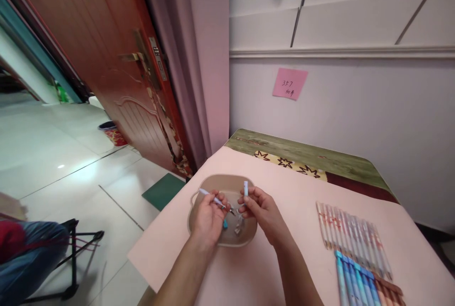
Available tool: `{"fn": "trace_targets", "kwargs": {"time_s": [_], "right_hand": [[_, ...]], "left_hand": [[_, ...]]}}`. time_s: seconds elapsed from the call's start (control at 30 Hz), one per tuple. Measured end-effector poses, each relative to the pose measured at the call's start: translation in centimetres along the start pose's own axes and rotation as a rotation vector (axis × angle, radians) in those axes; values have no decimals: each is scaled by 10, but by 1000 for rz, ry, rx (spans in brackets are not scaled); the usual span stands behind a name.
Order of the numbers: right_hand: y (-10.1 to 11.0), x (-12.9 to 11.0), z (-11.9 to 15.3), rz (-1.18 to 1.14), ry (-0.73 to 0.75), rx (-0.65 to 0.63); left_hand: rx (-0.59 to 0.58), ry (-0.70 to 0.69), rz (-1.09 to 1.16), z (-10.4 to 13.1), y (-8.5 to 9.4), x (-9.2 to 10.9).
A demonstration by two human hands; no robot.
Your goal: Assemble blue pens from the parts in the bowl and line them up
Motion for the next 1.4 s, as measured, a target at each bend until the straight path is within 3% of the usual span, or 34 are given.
{"fn": "trace_targets", "kwargs": {"time_s": [0.07,0.17,0.27,0.43,0.67,0.77,0.9,0.97,1.13,1.27,1.4], "right_hand": [[2,-2,1,165,32,22],[15,-15,5,471,117,187],[23,-25,10,611,166,303],[16,-23,8,491,178,259],[16,-27,10,404,218,289],[19,-32,13,337,224,309],[26,-40,18,230,254,360],[27,-36,16,280,225,343],[34,-13,7,464,119,369],[35,-1,2,392,96,357],[33,-6,4,257,134,360]], "left_hand": [[-40,10,-18,3,-4,-2],[-82,4,-60,8,-6,-1],[-107,1,-134,10,-5,-1],[-115,66,-237,11,1,-14],[-231,153,-425,21,-7,-23],[-229,113,-465,21,-10,-15],[-158,-46,-424,15,-6,11],[-157,-83,-405,12,-4,20],[-166,-90,-425,10,1,25],[-160,-73,-445,12,1,24],[-145,-124,-411,16,-1,40]]}}
Point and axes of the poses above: each hand's wrist, its own z-axis away from the middle knuckle, its own y-axis out of the back of the hand, x = y × z, the point moved 9 cm from there along -z, towards the middle knuckle, and after that the axes turned 12 degrees about z, right-handed, at the moved point
